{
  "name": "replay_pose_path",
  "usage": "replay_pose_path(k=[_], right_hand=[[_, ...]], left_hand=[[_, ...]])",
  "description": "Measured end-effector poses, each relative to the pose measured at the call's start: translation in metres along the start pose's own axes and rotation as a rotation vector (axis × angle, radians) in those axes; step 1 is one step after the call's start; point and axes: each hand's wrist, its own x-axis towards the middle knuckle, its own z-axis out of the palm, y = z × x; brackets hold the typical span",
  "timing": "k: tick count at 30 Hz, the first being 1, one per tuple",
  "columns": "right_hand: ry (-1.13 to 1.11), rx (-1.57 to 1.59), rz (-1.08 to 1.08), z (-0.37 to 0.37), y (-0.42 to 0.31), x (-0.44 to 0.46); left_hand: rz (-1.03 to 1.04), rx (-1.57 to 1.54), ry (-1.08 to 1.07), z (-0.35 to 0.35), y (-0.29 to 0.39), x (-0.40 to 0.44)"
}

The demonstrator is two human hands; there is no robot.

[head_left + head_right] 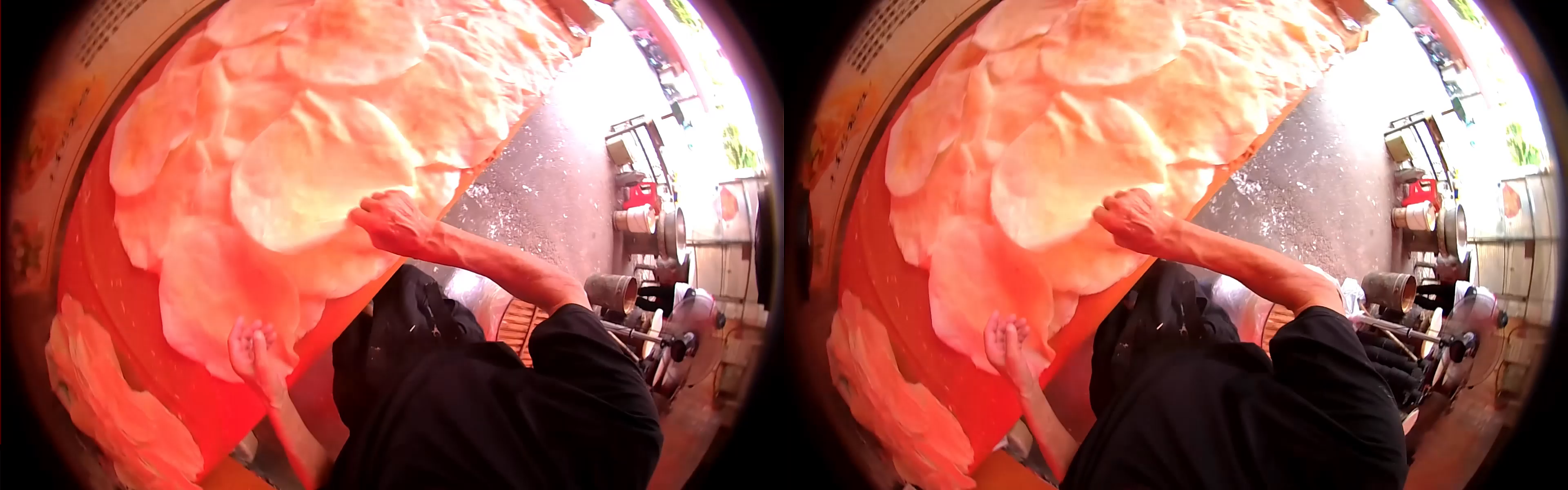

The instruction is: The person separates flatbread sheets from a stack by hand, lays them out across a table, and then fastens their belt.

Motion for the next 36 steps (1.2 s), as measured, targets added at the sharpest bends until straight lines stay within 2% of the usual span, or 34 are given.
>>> replay_pose_path(k=[3,5,7,9,11,15,17,21,22,23,24,25,26,27,28,29,31,33,34,36], right_hand=[[0.237,0.089,0.074,-0.060,0.006,0.030],[0.314,0.036,0.122,-0.100,0.021,0.042],[0.441,0.785,0.213,-0.129,0.064,0.036],[0.554,0.819,0.304,-0.177,0.109,0.038],[0.641,0.159,0.277,-0.230,0.163,0.047],[0.976,-0.531,0.136,-0.326,0.221,0.052],[0.892,-0.602,0.124,-0.337,0.234,0.034],[0.710,-0.732,0.093,-0.328,0.249,-0.005],[0.651,-0.712,0.068,-0.301,0.266,-0.017],[0.598,-0.526,0.058,-0.264,0.297,-0.028],[0.418,-0.483,0.154,-0.230,0.305,-0.046],[0.350,-0.343,0.232,-0.195,0.310,-0.065],[0.206,-0.412,0.330,-0.153,0.310,-0.084],[0.038,-0.304,0.427,-0.123,0.306,-0.106],[-0.060,-0.336,0.478,-0.117,0.278,-0.123],[0.182,-0.285,0.391,-0.082,0.268,-0.148],[0.124,-0.050,0.412,-0.090,0.223,-0.177],[0.344,-0.048,0.470,-0.087,0.187,-0.207],[0.347,-0.099,0.538,-0.077,0.177,-0.225],[0.234,0.097,0.734,-0.050,0.160,-0.267]], left_hand=[[0.022,0.023,-0.048,0.000,-0.010,-0.001],[0.006,0.030,-0.028,0.011,-0.006,-0.007],[0.029,0.026,-0.042,0.025,-0.004,-0.012],[0.029,0.023,-0.049,0.041,-0.003,-0.018],[0.036,0.046,-0.083,0.057,-0.006,-0.022],[-0.030,0.068,-0.109,0.126,0.021,-0.037],[0.017,0.053,-0.147,0.145,0.013,-0.033],[0.073,0.075,-0.175,0.184,0.005,-0.032],[0.072,0.088,-0.191,0.194,0.007,-0.035],[0.072,0.102,-0.212,0.205,0.008,-0.036],[0.070,0.109,-0.229,0.216,0.008,-0.036],[0.067,0.113,-0.250,0.227,0.008,-0.037],[0.062,0.118,-0.270,0.236,0.007,-0.037],[0.057,0.126,-0.286,0.243,0.007,-0.037],[0.048,0.133,-0.305,0.251,0.008,-0.037],[0.045,0.146,-0.319,0.256,0.008,-0.035],[0.037,0.164,-0.354,0.267,0.008,-0.032],[0.016,0.185,-0.414,0.281,0.011,-0.027],[0.009,0.194,-0.442,0.287,0.014,-0.024],[-0.027,0.176,-0.508,0.305,0.029,-0.020]])
